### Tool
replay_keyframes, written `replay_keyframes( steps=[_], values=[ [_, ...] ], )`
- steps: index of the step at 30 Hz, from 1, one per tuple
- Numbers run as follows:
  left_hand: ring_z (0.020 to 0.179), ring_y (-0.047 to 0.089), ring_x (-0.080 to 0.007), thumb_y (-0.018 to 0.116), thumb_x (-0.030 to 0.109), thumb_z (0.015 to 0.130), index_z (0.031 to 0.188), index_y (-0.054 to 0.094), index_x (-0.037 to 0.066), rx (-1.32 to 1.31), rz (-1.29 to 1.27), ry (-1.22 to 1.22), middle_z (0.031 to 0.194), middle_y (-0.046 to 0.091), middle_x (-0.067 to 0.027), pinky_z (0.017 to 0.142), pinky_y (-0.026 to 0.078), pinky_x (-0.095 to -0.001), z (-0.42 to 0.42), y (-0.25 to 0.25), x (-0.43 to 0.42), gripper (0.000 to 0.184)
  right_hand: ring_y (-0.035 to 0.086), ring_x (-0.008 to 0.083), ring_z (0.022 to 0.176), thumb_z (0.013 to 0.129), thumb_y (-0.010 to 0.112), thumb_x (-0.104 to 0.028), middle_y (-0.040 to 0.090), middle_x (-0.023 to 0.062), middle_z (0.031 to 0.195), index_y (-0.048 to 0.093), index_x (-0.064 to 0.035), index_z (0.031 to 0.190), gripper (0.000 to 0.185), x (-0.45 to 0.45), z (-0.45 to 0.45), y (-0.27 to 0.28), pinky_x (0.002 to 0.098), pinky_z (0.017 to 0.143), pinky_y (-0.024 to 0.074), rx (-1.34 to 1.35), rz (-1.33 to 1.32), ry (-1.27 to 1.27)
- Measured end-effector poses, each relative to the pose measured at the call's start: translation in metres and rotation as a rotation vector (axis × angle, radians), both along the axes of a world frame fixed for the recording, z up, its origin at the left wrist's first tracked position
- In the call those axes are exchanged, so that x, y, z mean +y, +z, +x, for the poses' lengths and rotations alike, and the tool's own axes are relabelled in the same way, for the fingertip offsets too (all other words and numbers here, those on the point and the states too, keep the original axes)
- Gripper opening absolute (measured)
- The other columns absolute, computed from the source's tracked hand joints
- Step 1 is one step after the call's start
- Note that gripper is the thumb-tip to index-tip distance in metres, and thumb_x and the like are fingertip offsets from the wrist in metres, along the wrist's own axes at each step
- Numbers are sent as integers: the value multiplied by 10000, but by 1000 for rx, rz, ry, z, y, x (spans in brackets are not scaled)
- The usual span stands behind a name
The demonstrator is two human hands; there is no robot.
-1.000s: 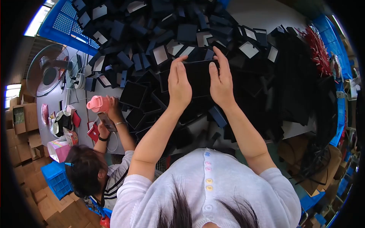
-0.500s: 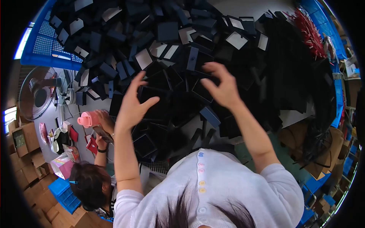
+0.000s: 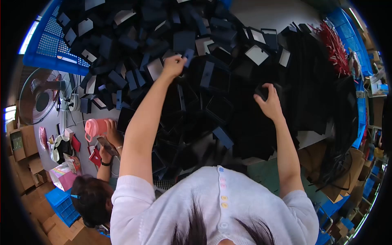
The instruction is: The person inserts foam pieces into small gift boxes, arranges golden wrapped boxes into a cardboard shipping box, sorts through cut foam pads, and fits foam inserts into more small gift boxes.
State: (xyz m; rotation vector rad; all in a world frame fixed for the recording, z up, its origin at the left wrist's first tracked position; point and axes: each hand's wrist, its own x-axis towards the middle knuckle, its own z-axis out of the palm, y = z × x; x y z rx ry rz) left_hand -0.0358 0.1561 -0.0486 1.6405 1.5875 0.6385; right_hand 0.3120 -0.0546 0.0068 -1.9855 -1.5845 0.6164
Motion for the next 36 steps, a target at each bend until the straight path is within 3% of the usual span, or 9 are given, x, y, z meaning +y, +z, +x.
replay_keyframes(
  steps=[2, 4, 7, 11, 25, 28, 31, 32, 36],
  values=[
    [805, 628, -192, 721, 285, 837, 666, 615, 4, -194, -63, 66, 734, 645, -110, 708, 462, -310, -10, 72, -28, 345, 559, 317, 1078, 795, 712, -268, 555, 158, 1176, 503, -57, 1177, 483, 1, -5, 12, 389, 918, 449, 241, 4, -41],
    [1215, 480, -304, 798, 256, 742, 604, 562, 21, -134, 224, 31, 1281, 487, -152, 927, 424, -401, -18, 118, -66, 360, 559, 299, 1097, 792, 711, -258, 554, 151, 1196, 510, -58, 1169, 472, 5, -23, 31, 375, 929, 443, 372, 7, -52],
    [1250, 466, -326, 826, 200, 659, 770, 606, 41, -49, 397, -166, 1380, 420, -153, 1006, 391, -414, -21, 161, -121, 293, 531, 288, 1179, 740, 734, -220, 529, 145, 1285, 534, -76, 1152, 480, 18, -61, 64, 362, 992, 411, 329, 388, 140],
    [1200, 450, -318, 841, 117, 563, 1376, 478, 164, -84, 495, -406, 1443, 278, -156, 999, 417, -418, -4, 182, -175, 892, 455, 323, 1254, 672, 808, -257, 501, 119, 1331, 590, -110, 1124, 523, 14, -107, 118, 416, 1045, 361, 315, 501, 524],
    [1293, 384, -374, 852, 98, 556, 1491, 299, 178, -260, 521, -617, 1554, 128, -209, 1025, 405, -479, 17, 173, -217, 1088, 220, 313, 1437, 950, 485, -293, 399, 100, 1460, 615, -91, 1155, 316, -26, -119, 134, 511, 1177, 83, -4, 239, 926],
    [1278, 403, -387, 840, 103, 558, 1457, 352, 126, -226, 527, -645, 1543, 156, -202, 1046, 383, -485, 17, 178, -222, 1024, 228, 268, 1445, 1019, 363, -233, 330, 146, 1511, 571, -84, 1269, 358, -27, -129, 121, 412, 1157, 169, 733, 393, 591],
    [1263, 429, -366, 836, 112, 549, 1462, 335, 101, -180, 585, -668, 1531, 201, -206, 1052, 358, -473, 18, 176, -227, 1041, 321, 251, 1398, 1020, 373, -196, 364, 159, 1482, 467, -69, 1370, 384, -29, -147, 116, 347, 1120, 254, 934, 233, 264],
    [1270, 424, -366, 839, 121, 553, 1473, 315, 105, -151, 598, -652, 1532, 200, -204, 1059, 351, -472, 17, 175, -227, 1058, 484, 222, 1261, 1015, 398, -183, 530, 139, 1326, 474, -56, 1350, 367, -28, -147, 110, 317, 1051, 353, 762, 135, 281],
    [1312, 400, -321, 787, 103, 679, 1504, 240, 112, -239, 500, -420, 1535, 217, -180, 1078, 336, -432, 19, 169, -239, 990, 600, 123, 952, 1002, 469, -175, 644, 84, 1079, 521, -33, 1267, 305, -24, -143, 108, 252, 852, 472, 977, 42, 162]
  ],
)
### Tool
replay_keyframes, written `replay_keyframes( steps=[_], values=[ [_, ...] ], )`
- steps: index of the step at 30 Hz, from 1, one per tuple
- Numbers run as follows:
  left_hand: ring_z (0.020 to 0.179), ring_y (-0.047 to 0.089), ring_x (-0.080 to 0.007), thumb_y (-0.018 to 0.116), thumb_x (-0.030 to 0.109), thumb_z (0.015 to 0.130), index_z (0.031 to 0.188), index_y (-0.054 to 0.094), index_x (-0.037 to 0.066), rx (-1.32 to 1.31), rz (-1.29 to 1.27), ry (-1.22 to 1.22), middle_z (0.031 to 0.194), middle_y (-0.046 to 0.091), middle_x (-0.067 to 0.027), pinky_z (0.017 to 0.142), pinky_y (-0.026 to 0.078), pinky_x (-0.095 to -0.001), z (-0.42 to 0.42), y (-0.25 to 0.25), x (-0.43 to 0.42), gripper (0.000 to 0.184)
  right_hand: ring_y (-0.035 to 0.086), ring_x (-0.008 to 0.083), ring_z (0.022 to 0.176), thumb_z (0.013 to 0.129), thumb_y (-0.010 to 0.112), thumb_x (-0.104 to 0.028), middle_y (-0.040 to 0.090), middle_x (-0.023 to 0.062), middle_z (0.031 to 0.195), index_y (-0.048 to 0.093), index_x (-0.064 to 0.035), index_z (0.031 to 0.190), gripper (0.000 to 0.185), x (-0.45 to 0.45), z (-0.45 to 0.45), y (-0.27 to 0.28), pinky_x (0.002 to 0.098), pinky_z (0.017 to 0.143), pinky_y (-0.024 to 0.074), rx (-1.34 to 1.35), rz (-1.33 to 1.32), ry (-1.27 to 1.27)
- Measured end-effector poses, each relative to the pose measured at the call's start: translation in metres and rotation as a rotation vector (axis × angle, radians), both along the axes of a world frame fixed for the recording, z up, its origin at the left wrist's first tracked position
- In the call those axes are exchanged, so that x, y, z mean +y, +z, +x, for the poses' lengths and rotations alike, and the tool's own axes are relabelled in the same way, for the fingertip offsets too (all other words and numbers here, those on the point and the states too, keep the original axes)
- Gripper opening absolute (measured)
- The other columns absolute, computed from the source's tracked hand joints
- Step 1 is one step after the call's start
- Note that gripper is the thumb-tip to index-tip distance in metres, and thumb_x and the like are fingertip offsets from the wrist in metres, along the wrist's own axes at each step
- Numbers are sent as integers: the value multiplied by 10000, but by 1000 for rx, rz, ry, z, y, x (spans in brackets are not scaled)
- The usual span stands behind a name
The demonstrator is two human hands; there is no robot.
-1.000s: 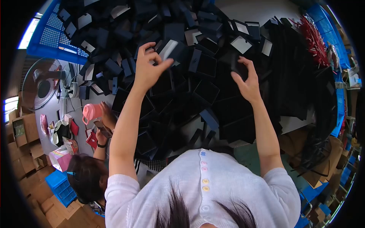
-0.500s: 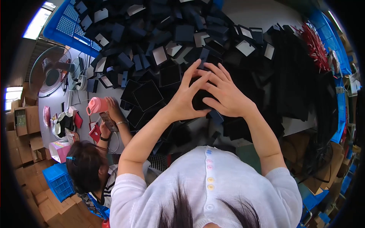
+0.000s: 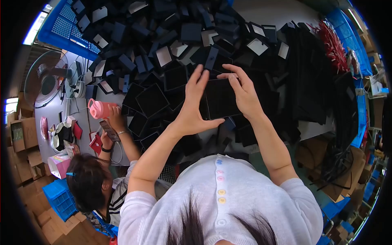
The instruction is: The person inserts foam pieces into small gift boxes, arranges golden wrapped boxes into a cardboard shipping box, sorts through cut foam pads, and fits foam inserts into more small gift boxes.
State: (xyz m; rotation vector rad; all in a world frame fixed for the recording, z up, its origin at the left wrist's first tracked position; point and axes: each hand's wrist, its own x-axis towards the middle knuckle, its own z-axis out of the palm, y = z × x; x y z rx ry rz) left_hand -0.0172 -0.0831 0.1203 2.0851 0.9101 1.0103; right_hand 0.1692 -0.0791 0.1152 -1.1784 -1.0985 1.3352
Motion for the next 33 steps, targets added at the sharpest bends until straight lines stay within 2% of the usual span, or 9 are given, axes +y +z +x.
replay_keyframes(
  steps=[1, 3, 7, 13, 16, 18, 21, 27, 33],
  values=[
    [1312, 400, -321, 787, 103, 679, 1504, 240, 112, -1, -7, -6, 1535, 217, -180, 1078, 336, -432, 2, -4, -5, 990, 600, 123, 952, 1002, 469, -175, 644, 84, 1079, 521, -33, 1267, 305, 0, -4, -3, 252, 852, 472, -1, -7, -6],
    [1317, 399, -261, 649, 42, 842, 1515, 195, 112, -590, -785, -28, 1520, 263, -168, 1059, 363, -365, 10, -15, -13, 815, 597, 130, 978, 980, 498, -107, 642, 90, 1083, 535, -22, 1228, 266, -4, -13, -13, 253, 857, 464, -284, 174, -192],
    [1078, 545, -135, 550, 34, 935, 1408, 409, 86, -371, -864, 196, 1185, 587, -90, 937, 434, -270, 1, -25, -2, 496, 543, 212, 1155, 922, 545, -95, 569, 124, 1233, 500, -3, 1273, 365, -20, -14, -27, 334, 1012, 397, -209, 333, -34],
    [1145, 565, -239, 672, 206, 873, 1322, 525, 86, 206, -357, 334, 1259, 570, -160, 892, 475, -332, -86, -9, 89, 487, 412, 326, 1294, 678, 792, -211, 496, 118, 1307, 487, -180, 1331, 721, -30, 117, -87, 485, 1099, 306, -1321, 249, 430],
    [935, 682, -328, 676, 379, 838, 1092, 665, 24, 419, -233, 654, 1056, 685, -185, 823, 514, -382, -120, -61, 200, 437, 434, 314, 1258, 653, 798, -248, 509, 116, 1242, 474, -219, 1355, 774, -27, 128, -113, 490, 1112, 291, -1458, 323, 591],
    [1034, 637, -391, 627, 553, 811, 1064, 673, 39, 992, -378, 759, 1100, 668, -199, 880, 512, -450, -123, -104, 245, 575, 457, 304, 1207, 646, 796, -264, 514, 115, 1187, 469, -230, 1364, 789, -17, 133, -102, 471, 1093, 311, -1428, 327, 561],
    [1055, 628, -398, 657, 442, 812, 1127, 635, 52, 1199, -447, 667, 1168, 633, -215, 886, 516, -465, -101, -107, 241, 502, 504, 277, 1015, 647, 773, -266, 506, 104, 1048, 464, -208, 1374, 792, -6, 143, -80, 396, 920, 405, -1383, 251, 311],
    [911, 637, -437, 533, 206, 875, 1142, 510, 22, 698, 56, 781, 949, 657, -266, 777, 504, -528, -106, -115, 244, 325, 534, 287, 1051, 668, 734, -214, 528, 117, 1131, 448, -141, 1369, 761, 5, 152, -57, 406, 942, 440, -950, 280, -81],
    [845, 631, -482, 458, 119, 888, 1225, 421, 60, 394, -153, 572, 887, 655, -282, 794, 487, -554, -37, -6, 129, 343, 536, 285, 1038, 607, 745, -211, 532, 109, 1116, 523, -120, 1302, 736, 24, 80, -6, 375, 923, 435, -750, 506, 57]
  ],
)
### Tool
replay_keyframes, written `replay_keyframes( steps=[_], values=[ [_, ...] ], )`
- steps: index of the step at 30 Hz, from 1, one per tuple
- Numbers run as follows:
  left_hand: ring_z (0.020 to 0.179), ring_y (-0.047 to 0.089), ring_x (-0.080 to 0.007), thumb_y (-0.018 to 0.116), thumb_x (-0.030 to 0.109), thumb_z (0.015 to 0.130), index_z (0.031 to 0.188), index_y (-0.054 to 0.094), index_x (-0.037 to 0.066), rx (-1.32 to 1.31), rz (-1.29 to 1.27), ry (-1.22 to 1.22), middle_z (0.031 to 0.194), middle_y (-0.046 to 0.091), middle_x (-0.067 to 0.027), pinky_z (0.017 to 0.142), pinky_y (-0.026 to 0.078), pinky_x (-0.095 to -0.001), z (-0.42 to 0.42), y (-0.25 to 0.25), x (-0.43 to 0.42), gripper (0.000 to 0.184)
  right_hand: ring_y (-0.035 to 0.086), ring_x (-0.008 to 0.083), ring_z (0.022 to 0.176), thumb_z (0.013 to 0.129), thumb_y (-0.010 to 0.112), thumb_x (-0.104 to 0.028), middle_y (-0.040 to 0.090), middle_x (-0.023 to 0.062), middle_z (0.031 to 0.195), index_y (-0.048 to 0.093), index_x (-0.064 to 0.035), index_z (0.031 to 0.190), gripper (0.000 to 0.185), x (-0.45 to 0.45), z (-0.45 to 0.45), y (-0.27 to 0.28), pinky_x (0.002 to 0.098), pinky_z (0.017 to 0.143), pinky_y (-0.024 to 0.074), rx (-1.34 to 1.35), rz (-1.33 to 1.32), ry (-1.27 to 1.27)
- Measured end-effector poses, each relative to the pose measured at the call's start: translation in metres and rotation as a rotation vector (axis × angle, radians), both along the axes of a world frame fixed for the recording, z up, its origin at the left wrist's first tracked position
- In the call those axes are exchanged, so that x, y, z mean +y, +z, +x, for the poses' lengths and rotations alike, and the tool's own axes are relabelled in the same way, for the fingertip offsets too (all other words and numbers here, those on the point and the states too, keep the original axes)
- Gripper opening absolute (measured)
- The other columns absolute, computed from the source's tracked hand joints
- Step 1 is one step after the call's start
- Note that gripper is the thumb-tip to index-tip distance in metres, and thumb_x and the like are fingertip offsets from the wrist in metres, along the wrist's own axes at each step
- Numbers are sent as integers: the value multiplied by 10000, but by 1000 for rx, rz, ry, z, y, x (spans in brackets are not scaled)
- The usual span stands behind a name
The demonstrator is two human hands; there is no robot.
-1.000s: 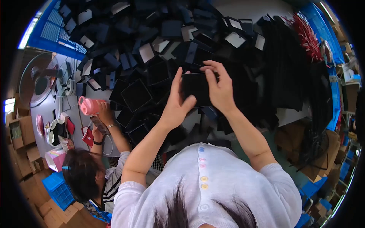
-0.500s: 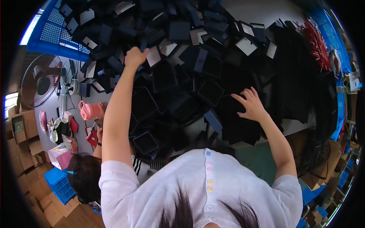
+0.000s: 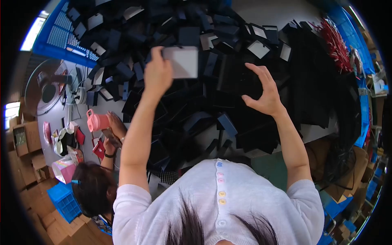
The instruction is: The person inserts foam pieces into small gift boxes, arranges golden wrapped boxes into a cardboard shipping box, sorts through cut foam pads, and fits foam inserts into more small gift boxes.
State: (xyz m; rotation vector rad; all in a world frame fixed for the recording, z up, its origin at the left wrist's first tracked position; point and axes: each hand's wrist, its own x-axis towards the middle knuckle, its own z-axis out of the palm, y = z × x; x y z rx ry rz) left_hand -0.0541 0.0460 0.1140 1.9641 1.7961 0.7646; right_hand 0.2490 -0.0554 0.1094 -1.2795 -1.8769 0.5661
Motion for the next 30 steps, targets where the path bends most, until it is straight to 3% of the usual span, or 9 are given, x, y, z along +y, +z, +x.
replay_keyframes(
  steps=[3, 4, 6, 9, 15, 16, 18, 23, 30],
  values=[
    [1082, 578, -452, 416, 52, 871, 1413, 326, 63, -273, -28, -166, 1197, 571, -299, 960, 442, -473, 28, -3, -46, 550, 518, 300, 1049, 592, 755, -266, 529, 125, 1132, 551, -159, 1289, 734, 4, -31, 20, 398, 926, 418, -223, 102, 85],
    [1198, 532, -390, 414, 103, 929, 1411, 364, 65, -460, -78, -209, 1307, 532, -242, 1019, 397, -402, 35, -5, -56, 486, 518, 300, 1049, 592, 755, -266, 529, 125, 1132, 551, -159, 1289, 734, 4, -37, 23, 398, 926, 418, -224, 109, 97],
    [1074, 533, -170, 381, 208, 1011, 1376, 450, 77, -693, -176, -185, 1191, 568, -95, 969, 384, -269, 43, -11, -69, 394, 515, 301, 1048, 587, 756, -280, 529, 135, 1137, 564, -161, 1277, 726, 3, -43, 30, 398, 919, 415, -330, 115, 129],
    [1061, 527, -130, 345, 292, 1045, 1352, 467, 63, -891, -255, -148, 1148, 568, -57, 951, 385, -251, 50, 19, -95, 402, 498, 319, 1047, 559, 753, -241, 505, 150, 1161, 579, -153, 1280, 747, -9, -42, 47, 398, 909, 420, -303, 132, 154],
    [1008, 518, -83, 325, 256, 1044, 1338, 456, 46, -980, -363, -323, 1092, 556, -34, 917, 391, -219, 76, 94, -135, 384, 533, 319, 978, 468, 773, -242, 519, 147, 1129, 629, -157, 1228, 778, -64, -17, 105, 423, 857, 429, -253, 217, 35],
    [900, 492, -43, 313, 237, 1038, 1346, 441, 38, -933, -316, -375, 1023, 542, -8, 831, 387, -188, 87, 106, -141, 388, 537, 318, 956, 431, 776, -234, 519, 143, 1121, 645, -148, 1207, 793, -78, -9, 114, 425, 841, 433, -228, 232, -13],
    [799, 467, -79, 401, 183, 1010, 1351, 392, 35, -878, -378, -553, 894, 530, -23, 737, 404, -230, 105, 125, -146, 371, 537, 320, 915, 380, 776, -243, 517, 138, 1104, 672, -118, 1160, 797, -111, 8, 123, 416, 787, 455, -184, 243, -148],
    [771, 506, -107, 434, 188, 997, 1345, 384, 22, -858, -522, -849, 860, 552, -45, 723, 429, -257, 163, 125, -163, 389, 541, 307, 902, 429, 793, -286, 516, 143, 1114, 662, -93, 1172, 779, -185, 44, 115, 402, 763, 460, -220, 278, -408],
    [752, 550, -132, 491, 199, 996, 1220, 479, 56, -808, -562, -809, 841, 586, -71, 696, 459, -271, 201, 74, -172, 266, 544, 297, 921, 593, 806, -329, 526, 138, 1121, 681, -157, 1172, 617, -207, 57, 89, 398, 783, 460, -372, 201, -476]
  ],
)
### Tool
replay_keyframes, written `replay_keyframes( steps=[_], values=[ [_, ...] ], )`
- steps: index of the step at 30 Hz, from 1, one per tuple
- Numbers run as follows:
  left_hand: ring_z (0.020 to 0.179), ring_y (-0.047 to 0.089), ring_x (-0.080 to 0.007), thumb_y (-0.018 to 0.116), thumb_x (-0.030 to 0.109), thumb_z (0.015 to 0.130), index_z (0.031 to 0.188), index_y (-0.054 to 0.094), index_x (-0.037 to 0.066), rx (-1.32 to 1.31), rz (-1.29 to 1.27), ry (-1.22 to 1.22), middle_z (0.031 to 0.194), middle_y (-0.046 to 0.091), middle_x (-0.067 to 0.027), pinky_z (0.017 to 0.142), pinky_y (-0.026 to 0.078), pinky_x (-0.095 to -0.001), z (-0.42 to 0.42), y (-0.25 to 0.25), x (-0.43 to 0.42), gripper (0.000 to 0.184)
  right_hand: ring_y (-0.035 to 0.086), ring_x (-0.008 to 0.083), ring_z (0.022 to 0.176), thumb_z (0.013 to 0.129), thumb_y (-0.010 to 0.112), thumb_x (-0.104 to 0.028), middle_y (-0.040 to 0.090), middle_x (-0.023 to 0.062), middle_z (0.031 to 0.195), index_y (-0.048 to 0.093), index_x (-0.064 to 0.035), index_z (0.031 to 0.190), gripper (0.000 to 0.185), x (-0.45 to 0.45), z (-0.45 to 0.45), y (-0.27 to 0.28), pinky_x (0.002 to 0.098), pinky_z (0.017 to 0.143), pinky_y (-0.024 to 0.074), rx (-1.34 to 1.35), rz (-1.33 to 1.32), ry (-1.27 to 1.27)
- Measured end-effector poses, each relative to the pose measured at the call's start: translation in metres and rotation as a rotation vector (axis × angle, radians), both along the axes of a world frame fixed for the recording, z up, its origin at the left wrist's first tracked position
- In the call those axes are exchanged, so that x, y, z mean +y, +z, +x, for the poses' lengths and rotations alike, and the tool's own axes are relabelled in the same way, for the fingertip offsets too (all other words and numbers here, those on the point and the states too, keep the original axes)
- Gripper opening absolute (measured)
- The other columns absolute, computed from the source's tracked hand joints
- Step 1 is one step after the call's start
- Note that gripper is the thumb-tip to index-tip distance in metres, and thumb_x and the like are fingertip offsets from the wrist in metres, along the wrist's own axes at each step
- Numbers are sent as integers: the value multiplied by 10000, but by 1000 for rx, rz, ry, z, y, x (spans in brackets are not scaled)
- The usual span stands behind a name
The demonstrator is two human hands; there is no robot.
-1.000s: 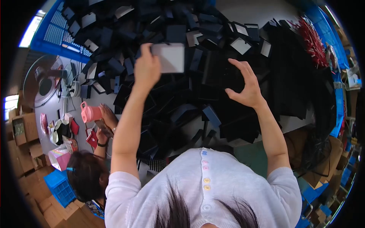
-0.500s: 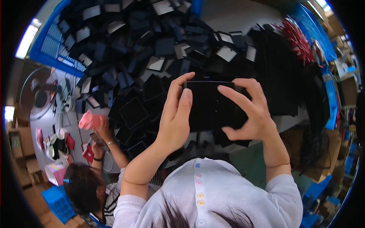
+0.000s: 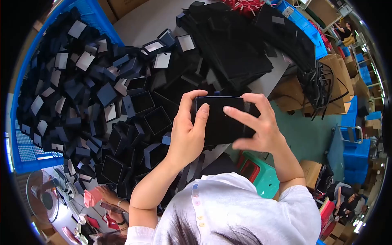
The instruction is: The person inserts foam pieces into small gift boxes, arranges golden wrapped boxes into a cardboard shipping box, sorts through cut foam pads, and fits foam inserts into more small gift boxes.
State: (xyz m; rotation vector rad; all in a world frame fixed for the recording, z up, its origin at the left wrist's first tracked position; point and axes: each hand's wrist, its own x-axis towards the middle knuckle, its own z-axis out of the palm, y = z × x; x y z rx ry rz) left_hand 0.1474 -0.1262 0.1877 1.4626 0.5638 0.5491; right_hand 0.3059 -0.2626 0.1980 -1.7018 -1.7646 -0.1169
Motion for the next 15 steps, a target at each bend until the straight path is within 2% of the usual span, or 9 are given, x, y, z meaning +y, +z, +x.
replay_keyframes(
  steps=[1, 2, 4, 6, 8, 10, 12, 14, 15],
  values=[
    [741, 555, -143, 498, 187, 991, 1210, 484, 51, 37, 56, 10, 841, 588, -89, 694, 460, -275, -1, 0, -1, 258, 563, 272, 877, 636, 813, -296, 540, 127, 1072, 693, -149, 1145, 544, 4, -2, -11, 357, 727, 480, 107, 42, -21],
    [730, 560, -153, 505, 174, 986, 1200, 488, 45, 76, 108, 22, 841, 589, -107, 691, 460, -279, -3, 0, -3, 250, 571, 246, 807, 644, 826, -204, 553, 108, 1013, 689, -110, 1062, 450, 10, -8, -16, 317, 668, 486, 198, 63, -72],
    [720, 578, -207, 517, 112, 962, 1180, 492, 37, 164, 200, 47, 862, 596, -135, 701, 470, -316, -9, 4, -9, 232, 567, 225, 730, 685, 804, -113, 566, 99, 917, 645, -60, 970, 331, 24, -21, -23, 304, 639, 482, 325, 99, -201],
    [586, 406, -63, 494, 132, 987, 1224, 490, 63, 150, 360, 105, 661, 472, 8, 547, 352, -242, -15, -15, -10, 247, 559, 218, 659, 729, 775, -84, 572, 93, 800, 595, -22, 932, 278, 37, -18, -36, 303, 603, 468, 341, 68, -270],
    [600, 412, -65, 490, 122, 984, 1226, 488, 63, 155, 335, 147, 675, 476, 4, 558, 355, -241, -18, -16, -10, 249, 521, 178, 560, 813, 719, -105, 554, 78, 656, 595, 3, 950, 215, 46, -21, -50, 281, 536, 426, 531, 165, -359],
    [615, 417, -68, 486, 112, 981, 1228, 485, 64, 148, 317, 203, 689, 480, -1, 569, 358, -241, -21, -14, -3, 252, 508, 163, 542, 839, 697, -129, 553, 69, 639, 604, 7, 959, 204, 49, -25, -60, 274, 527, 415, 713, 128, -356],
    [666, 440, -78, 509, 125, 972, 1242, 479, 69, 171, 203, 220, 757, 509, -18, 601, 372, -241, -28, -13, 3, 278, 508, 156, 535, 851, 679, -136, 554, 68, 633, 618, 1, 968, 190, 54, -29, -55, 271, 522, 410, 761, 70, -297],
    [851, 618, -273, 590, 180, 928, 1259, 447, 41, 209, 125, 174, 976, 605, -170, 790, 479, -347, -34, -12, 3, 387, 512, 156, 539, 865, 651, -122, 571, 75, 651, 629, -5, 952, 148, 58, -39, -45, 273, 521, 413, 494, -113, -212],
    [912, 619, -262, 689, 169, 846, 1333, 397, 75, 131, 178, 142, 1042, 602, -162, 817, 491, -344, -38, -19, 4, 576, 515, 167, 540, 857, 646, -99, 567, 90, 650, 638, -15, 971, 142, 64, -41, -51, 280, 525, 416, 401, -67, -216]
  ],
)
